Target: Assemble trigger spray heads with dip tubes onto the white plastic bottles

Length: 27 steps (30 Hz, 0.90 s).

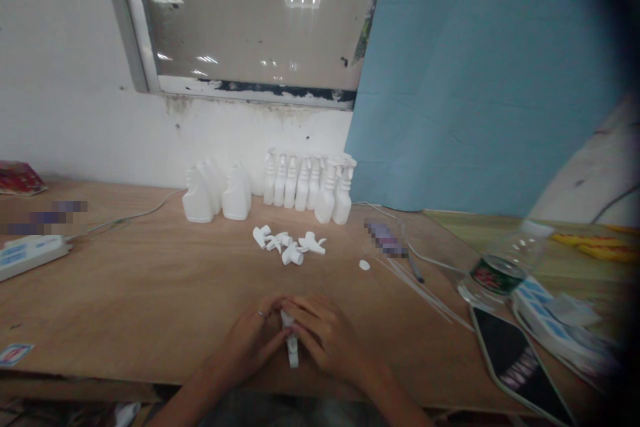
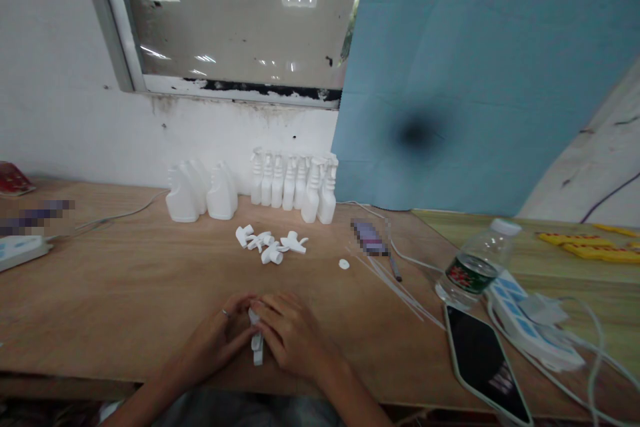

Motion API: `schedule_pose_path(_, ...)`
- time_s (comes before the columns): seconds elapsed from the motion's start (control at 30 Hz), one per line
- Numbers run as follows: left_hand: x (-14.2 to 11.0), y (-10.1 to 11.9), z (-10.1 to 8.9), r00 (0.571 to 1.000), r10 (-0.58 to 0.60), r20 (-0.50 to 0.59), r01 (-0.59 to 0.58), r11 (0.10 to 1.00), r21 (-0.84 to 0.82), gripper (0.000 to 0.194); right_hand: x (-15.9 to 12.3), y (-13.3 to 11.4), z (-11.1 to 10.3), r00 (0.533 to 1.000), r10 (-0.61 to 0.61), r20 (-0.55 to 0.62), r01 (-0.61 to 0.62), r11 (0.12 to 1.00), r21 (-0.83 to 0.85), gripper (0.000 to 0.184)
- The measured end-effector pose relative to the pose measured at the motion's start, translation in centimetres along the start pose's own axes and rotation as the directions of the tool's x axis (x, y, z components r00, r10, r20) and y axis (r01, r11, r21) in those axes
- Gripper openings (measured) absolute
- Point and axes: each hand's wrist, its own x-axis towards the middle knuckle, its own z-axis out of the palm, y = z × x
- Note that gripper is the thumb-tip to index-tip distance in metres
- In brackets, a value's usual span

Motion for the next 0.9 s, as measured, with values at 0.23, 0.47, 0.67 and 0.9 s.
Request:
schedule_pose_path(0.23, -0.1, 0.5, -0.3, 0.998, 0.026, 0.055, -0.033, 0.992, 0.122, 0.028, -1.7, 0.7, 1.1, 0.994, 0.073, -0.082, -0.069, 0.996, 0.052, 0.033)
schedule_pose_path(0.47, 0.4, 1.7, -1.0, 0.980, 0.168, 0.110, -0.191, 0.950, 0.249, 0.023, -1.5, 0.2, 1.1, 0.993, 0.115, -0.011, -0.114, 0.992, 0.055, 0.029)
schedule_pose_path(0.67, 0.2, 1.2, -0.8, 0.980, 0.179, 0.084, -0.194, 0.951, 0.240, 0.026, -1.3, -0.6, 1.3, 0.990, 0.139, -0.009, -0.139, 0.990, -0.012, 0.032)
schedule_pose_path(0.9, 0.1, 1.1, -0.7, 0.968, 0.233, 0.089, -0.248, 0.939, 0.240, 0.029, -1.4, -0.4, 1.1, 0.991, 0.132, 0.021, -0.134, 0.979, 0.155, 0.036)
